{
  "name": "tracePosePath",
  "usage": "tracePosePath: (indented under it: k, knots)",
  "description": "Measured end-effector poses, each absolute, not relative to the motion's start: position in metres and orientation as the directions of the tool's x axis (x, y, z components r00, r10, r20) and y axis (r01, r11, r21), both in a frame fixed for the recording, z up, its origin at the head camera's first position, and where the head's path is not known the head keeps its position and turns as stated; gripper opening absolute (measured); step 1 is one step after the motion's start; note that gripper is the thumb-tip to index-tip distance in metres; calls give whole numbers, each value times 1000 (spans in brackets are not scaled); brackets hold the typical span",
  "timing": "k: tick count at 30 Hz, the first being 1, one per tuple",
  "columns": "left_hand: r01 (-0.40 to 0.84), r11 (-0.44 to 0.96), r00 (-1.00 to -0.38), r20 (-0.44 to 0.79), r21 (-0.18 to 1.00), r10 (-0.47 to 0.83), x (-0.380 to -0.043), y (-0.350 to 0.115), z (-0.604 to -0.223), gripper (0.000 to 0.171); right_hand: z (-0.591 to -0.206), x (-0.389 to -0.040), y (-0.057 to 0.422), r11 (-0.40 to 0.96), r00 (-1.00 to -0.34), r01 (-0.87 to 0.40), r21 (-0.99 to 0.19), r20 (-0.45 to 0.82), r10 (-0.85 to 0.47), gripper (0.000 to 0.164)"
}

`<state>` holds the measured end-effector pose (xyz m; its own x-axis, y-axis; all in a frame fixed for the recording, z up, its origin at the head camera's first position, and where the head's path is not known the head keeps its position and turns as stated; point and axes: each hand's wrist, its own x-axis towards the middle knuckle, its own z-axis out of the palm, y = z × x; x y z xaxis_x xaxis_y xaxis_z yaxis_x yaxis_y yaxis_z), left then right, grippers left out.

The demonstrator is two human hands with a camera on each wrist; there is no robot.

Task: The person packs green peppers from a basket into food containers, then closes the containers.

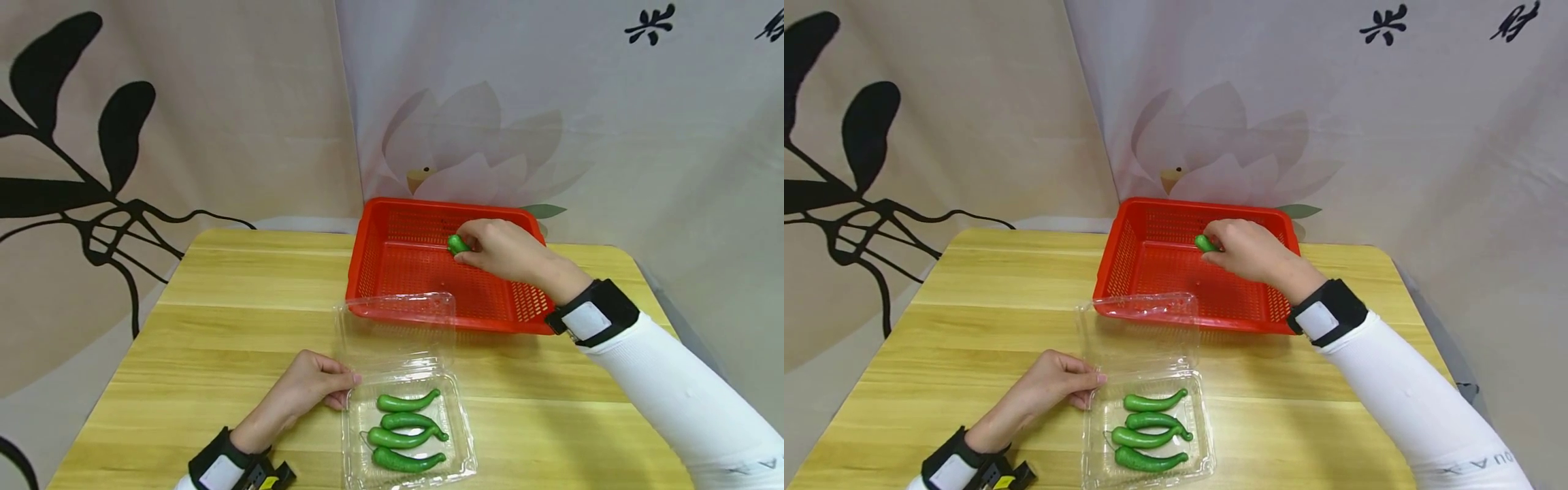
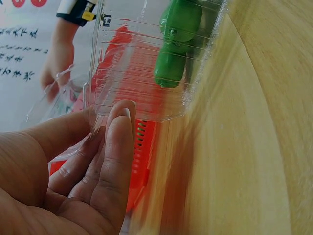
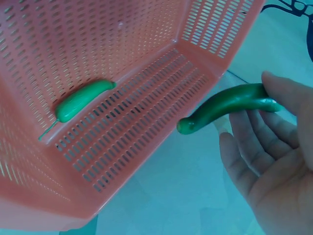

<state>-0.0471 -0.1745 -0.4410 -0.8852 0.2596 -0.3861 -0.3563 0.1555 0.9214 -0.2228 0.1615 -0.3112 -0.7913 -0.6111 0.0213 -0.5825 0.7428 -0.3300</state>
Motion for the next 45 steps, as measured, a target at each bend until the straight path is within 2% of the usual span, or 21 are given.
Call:
tracePosePath:
  k: [11, 26, 34, 45]
  knots:
    - [-361, 160, -883, -392, 919, 259, -48, -173, -439, 25, -304, -209, 163, 707, -770, -624, -334, 107, -629, 31]
    - [-354, 163, -885, -386, 921, 261, -49, -172, -440, 24, -295, -176, 159, 648, -773, -618, -445, 193, -604, 27]
    - [-358, 161, -883, -390, 920, 260, -49, -173, -440, 25, -292, -156, 154, 587, -712, -691, -422, 253, -655, 29]
    - [-359, 153, -884, -388, 921, 260, -47, -174, -442, 25, -308, -134, 144, 456, -574, -814, -360, 382, -724, 34]
